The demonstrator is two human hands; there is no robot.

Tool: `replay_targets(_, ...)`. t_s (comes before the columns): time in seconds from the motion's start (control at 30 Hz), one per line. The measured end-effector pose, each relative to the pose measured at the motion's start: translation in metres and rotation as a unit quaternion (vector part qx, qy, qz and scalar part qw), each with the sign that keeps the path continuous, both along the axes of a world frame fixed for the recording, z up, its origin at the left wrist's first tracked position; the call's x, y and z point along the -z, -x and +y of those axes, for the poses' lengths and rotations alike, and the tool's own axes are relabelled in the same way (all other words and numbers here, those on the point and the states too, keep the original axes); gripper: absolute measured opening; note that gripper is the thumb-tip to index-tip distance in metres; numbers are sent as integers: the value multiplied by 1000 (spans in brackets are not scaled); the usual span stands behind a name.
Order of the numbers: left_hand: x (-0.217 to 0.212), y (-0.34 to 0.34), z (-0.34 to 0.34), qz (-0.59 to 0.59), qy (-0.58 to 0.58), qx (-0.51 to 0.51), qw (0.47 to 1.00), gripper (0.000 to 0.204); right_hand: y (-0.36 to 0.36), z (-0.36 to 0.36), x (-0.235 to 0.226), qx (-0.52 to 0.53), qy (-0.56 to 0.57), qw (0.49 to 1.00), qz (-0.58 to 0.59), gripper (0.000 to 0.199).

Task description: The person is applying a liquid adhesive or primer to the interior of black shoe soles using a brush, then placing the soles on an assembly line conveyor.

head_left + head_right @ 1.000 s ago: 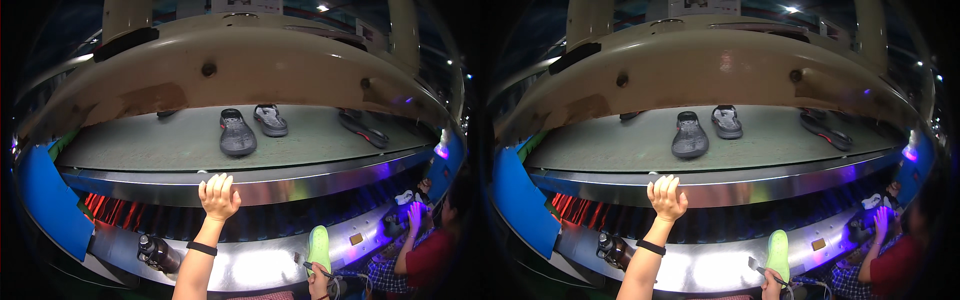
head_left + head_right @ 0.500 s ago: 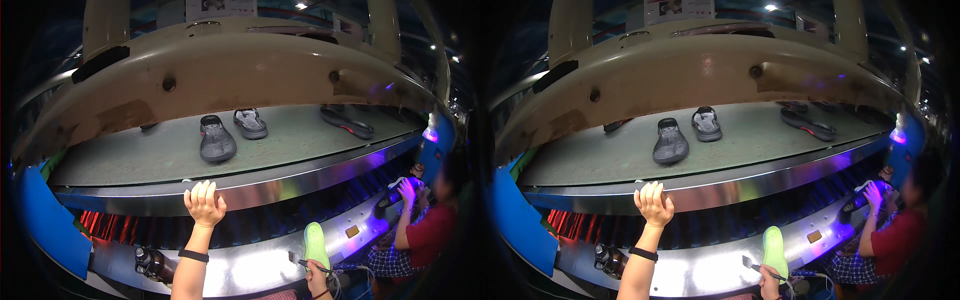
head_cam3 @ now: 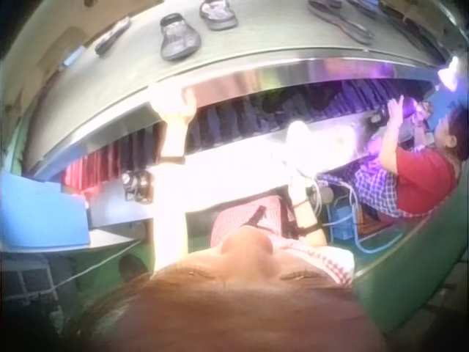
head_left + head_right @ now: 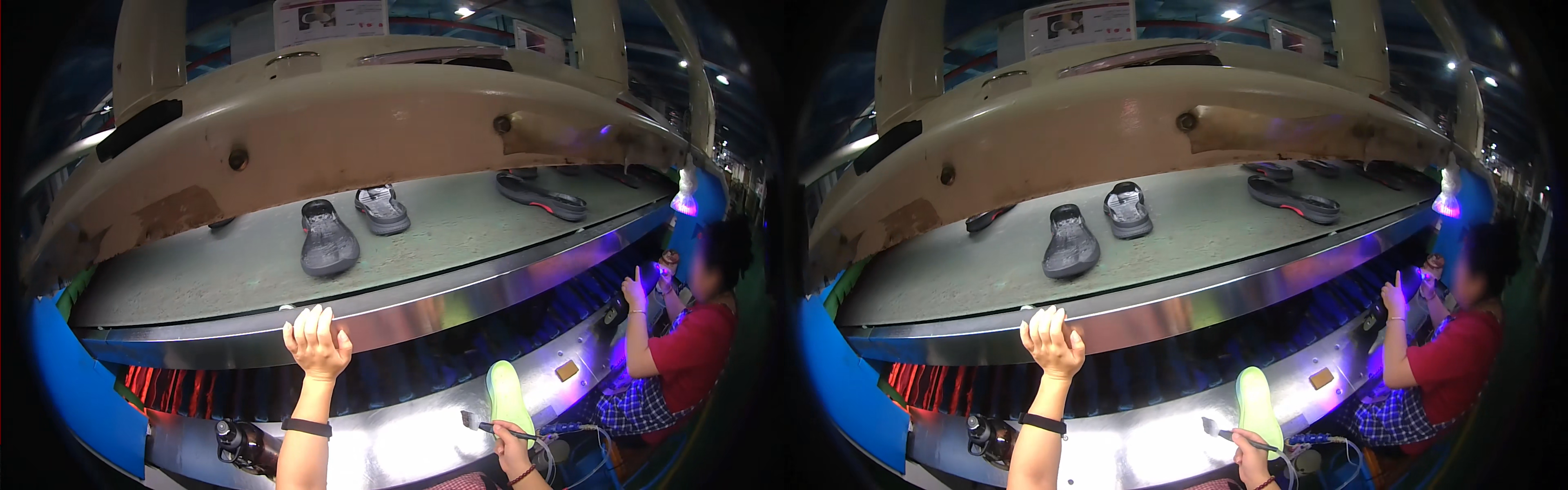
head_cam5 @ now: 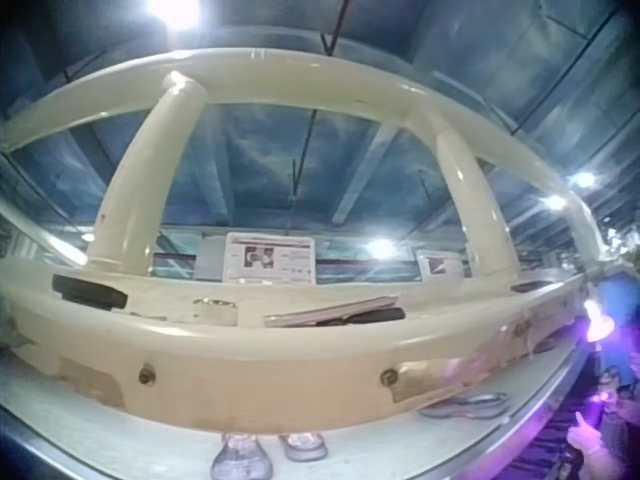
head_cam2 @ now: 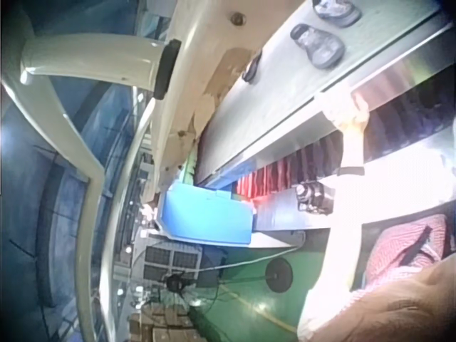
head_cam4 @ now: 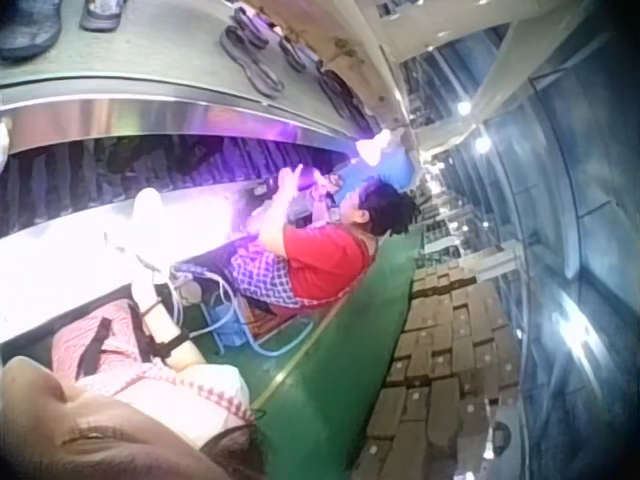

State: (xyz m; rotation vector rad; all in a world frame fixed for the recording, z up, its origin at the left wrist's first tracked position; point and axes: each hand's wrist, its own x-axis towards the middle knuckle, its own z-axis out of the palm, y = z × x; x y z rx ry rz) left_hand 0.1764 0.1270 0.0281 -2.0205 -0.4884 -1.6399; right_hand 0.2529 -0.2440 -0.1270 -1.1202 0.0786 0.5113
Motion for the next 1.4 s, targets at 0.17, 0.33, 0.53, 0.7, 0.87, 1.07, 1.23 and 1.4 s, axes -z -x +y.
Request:
replay_targets(0.17,-1,-1,-1,4,-1,-3,1000,43,1,1,-8,6,-3,1000,12,14)
replay_targets(0.33,-1,-1,-2,2,-1,0,1000,44,2,2,-9,3,2,1000,10,13)
replay_targets(0.53,-1,-3,-3,2,0,1,1000,43,-1,2,-5,1,1,1000,8,13)
replay_targets(0.7,-1,-3,-3,-1,-3,1,1000,42,-2,0,1,8,5,1000,9,13)
replay_targets(0.87,-1,-3,-3,-1,1,-6,1000,41,-3,-2,7,7,-9,1000,16,13)
replay_targets(1.07,-1,-4,-5,1,1,-8,1000,41,-5,-3,9,8,-10,1000,21,14)
replay_targets(1.23,-1,-5,-5,0,4,-1,1000,40,-5,-4,7,-1,-7,1000,9,13)
replay_targets(1.4,-1,-7,-7,-4,-1,-4,1000,40,-5,-5,5,-2,-2,1000,11,13)
